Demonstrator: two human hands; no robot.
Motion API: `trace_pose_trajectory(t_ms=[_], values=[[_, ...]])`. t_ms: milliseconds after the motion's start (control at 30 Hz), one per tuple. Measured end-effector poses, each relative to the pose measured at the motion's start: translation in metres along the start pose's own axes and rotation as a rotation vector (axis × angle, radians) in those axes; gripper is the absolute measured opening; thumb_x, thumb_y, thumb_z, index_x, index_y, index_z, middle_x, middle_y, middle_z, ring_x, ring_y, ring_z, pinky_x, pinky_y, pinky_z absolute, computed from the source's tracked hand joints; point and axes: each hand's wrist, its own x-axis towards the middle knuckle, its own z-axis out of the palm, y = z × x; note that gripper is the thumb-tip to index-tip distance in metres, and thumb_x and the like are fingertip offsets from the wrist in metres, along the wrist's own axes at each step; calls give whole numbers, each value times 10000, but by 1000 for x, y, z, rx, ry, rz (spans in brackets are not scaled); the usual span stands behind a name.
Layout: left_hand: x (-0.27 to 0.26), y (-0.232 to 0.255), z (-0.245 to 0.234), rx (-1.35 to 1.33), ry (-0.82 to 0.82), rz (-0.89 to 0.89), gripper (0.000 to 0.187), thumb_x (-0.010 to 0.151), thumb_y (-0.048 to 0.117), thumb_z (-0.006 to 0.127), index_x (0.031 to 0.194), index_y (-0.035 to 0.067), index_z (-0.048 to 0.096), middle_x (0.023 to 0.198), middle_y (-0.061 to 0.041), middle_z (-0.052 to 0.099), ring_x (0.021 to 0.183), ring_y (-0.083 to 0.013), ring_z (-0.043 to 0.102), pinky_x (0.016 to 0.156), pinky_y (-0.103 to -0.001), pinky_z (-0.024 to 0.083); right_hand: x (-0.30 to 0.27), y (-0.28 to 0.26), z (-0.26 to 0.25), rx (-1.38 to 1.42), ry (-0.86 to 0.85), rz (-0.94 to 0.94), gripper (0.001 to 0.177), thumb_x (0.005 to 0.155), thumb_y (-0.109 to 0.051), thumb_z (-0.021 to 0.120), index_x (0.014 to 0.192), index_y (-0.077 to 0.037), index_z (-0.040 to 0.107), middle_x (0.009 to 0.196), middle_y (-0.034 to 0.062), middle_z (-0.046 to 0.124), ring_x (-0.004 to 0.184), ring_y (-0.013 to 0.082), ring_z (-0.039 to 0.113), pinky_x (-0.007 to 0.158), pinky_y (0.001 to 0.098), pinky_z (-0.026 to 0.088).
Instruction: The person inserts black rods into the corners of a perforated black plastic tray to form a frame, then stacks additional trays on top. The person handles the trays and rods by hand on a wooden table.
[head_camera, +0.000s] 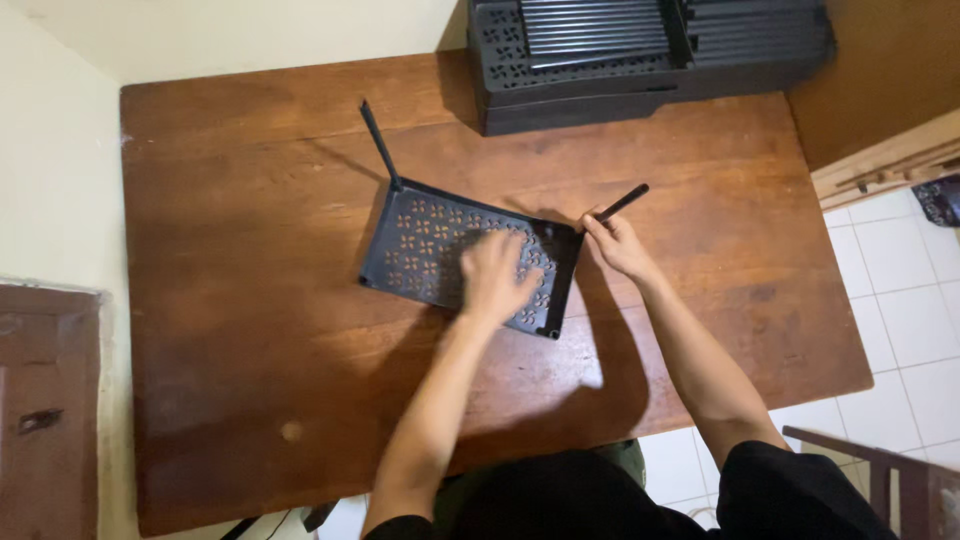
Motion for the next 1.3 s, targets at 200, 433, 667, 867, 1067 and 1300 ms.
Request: trace_pose_trajectory(t_ms=[200, 433, 667, 867, 1067, 1300], values=[[7, 20, 40, 55, -100, 236, 1050, 732, 668, 743, 1532, 67, 421, 1624, -227, 307, 1524, -456, 129, 1169, -742, 93, -30, 44, 17, 309, -24, -122, 233, 1083, -149, 563, 879, -47, 608, 822, 10, 596, 820, 116, 555, 797, 284, 462], [21, 9, 65, 132, -398, 238, 1043, 718, 743, 745, 1503, 128, 439, 1608, -222, 252, 1543, -490, 29, 1143, -811, 52, -38, 73, 37, 505, 15, -99, 372, 1029, -120, 593, 671, -46, 522, 602, 7, 453, 557, 120, 392, 537, 313, 320], [7, -3, 72, 25, -355, 372, 771, 754, 499, 753, 1446, 232, 542, 1596, -261, 265, 1527, -527, -1, 1128, -812, 103, -45, 54, 22, 622, -431, -223, 433, 987, -75, 584, 586, -76, 421, 546, -11, 392, 504, 124, 315, 526, 326, 269], [9, 1, 61, 32, -423, 444, 792, 694, 478, 780, 1393, 167, 573, 1581, -272, 281, 1527, -529, 5, 1135, -765, 157, -64, 61, 67, 489, 292, -182, 379, 934, -73, 562, 569, -43, 463, 509, 19, 419, 452, 128, 361, 458, 331, 275], [16, 1, 64, -34, -411, 524, 745, 713, 466, 790, 1346, 120, 608, 1544, -284, 332, 1482, -594, 49, 1188, -676, 176, -48, 41, 20, 591, -456, -175, 405, 925, -70, 570, 557, -61, 400, 525, 24, 395, 492, 145, 344, 502, 333, 279], [17, -9, 73, -106, -404, 626, 782, 713, 427, 788, 1367, 46, 591, 1548, -281, 372, 1493, -584, 145, 1262, -552, 209, -68, 68, 47, 561, 18, -224, 436, 938, -122, 570, 538, -63, 407, 508, 20, 390, 453, 140, 319, 470, 323, 265]])
